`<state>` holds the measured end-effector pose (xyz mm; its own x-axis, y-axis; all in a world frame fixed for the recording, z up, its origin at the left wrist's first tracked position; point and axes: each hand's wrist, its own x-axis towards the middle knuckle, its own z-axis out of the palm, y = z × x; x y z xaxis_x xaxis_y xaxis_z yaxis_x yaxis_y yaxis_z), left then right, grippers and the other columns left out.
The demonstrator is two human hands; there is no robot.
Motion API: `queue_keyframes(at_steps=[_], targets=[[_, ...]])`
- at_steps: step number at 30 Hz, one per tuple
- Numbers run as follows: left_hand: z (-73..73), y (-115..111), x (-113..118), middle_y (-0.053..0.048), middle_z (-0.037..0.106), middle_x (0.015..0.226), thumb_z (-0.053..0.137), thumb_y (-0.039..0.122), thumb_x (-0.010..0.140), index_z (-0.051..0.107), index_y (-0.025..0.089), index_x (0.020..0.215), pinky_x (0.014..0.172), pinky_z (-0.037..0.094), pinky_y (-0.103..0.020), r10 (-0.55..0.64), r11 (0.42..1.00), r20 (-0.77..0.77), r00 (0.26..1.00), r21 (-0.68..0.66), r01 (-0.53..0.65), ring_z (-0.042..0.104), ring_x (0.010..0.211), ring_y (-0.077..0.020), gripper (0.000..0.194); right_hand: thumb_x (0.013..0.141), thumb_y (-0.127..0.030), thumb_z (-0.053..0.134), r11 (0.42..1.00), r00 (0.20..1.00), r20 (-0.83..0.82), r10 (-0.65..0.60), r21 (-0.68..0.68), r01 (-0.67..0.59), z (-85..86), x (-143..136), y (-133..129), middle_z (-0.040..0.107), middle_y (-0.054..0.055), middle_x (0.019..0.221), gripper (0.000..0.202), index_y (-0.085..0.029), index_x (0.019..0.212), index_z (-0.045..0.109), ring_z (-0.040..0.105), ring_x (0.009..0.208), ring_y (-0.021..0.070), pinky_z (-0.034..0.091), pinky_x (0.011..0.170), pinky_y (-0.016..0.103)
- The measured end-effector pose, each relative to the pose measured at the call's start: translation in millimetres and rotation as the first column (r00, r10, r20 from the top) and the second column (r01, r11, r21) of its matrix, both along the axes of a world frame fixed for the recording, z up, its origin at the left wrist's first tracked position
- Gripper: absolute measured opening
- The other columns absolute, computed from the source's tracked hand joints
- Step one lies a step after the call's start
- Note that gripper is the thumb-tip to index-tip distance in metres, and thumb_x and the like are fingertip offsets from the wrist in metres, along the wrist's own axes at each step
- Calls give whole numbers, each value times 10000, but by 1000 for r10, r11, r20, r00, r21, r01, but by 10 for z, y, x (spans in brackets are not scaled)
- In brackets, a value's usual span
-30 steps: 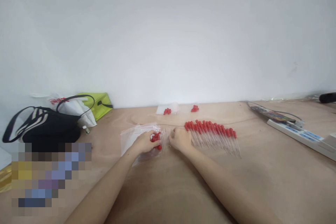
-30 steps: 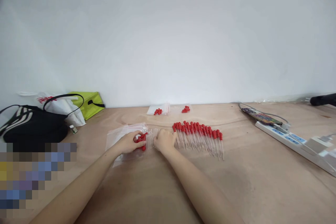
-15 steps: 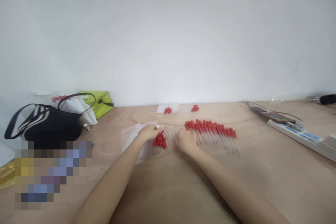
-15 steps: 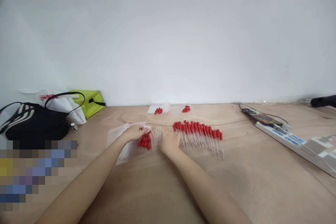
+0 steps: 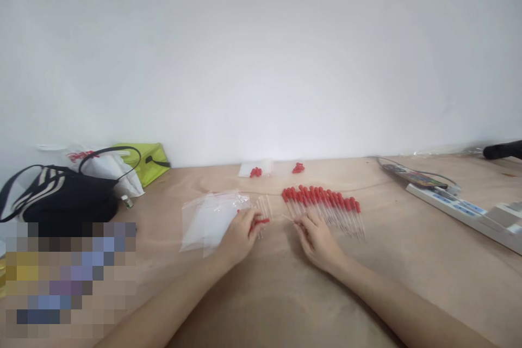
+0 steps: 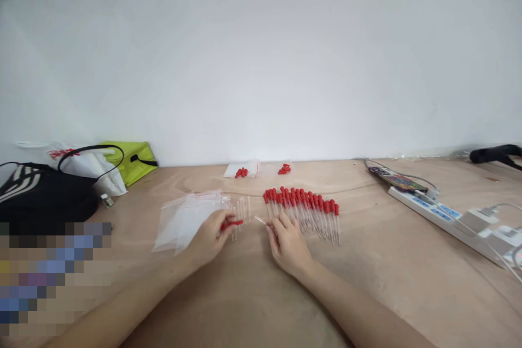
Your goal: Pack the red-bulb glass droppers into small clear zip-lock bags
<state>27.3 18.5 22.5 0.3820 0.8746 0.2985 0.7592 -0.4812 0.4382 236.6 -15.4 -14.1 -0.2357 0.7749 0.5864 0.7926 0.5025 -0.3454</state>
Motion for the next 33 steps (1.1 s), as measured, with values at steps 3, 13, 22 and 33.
queue_keyframes(at_steps=[3, 13, 22, 33], targets=[[-194, -170, 14, -56, 552, 826, 444, 199, 826, 559, 184, 970, 739, 409, -330, -182, 960, 1, 983, 215, 178, 511, 800, -196, 184, 838, -148, 369, 995, 995, -16, 102, -13, -102, 8, -57, -69, 570, 33, 826, 171, -187, 888, 527, 513, 724, 133, 312, 672, 277], [-248, -185, 26, -13, 608, 790, 423, 174, 845, 552, 188, 880, 818, 346, -372, -215, 931, -29, 976, 296, 214, 518, 775, -170, 135, 826, -129, 381, 989, 988, 48, 147, -22, -146, 24, -112, -107, 603, 8, 812, 176, -193, 873, 538, 528, 724, 123, 284, 705, 294], [-239, -205, 16, 1, 628, 785, 422, 181, 842, 538, 193, 869, 871, 304, -388, -213, 942, 17, 977, 270, 201, 554, 760, -156, 120, 821, -147, 394, 978, 980, 7, 199, -63, -198, 60, -93, -111, 605, 12, 804, 166, -196, 884, 540, 521, 698, 124, 272, 699, 296], [-217, -221, -13, 11, 633, 679, 389, 220, 866, 549, 200, 781, 853, 319, -356, -376, 903, 51, 925, 246, 353, 549, 621, -122, 181, 841, -179, 409, 930, 938, 22, 346, -137, -340, 89, -36, -52, 611, -3, 772, 207, -232, 939, 583, 513, 657, 111, 255, 676, 285]])
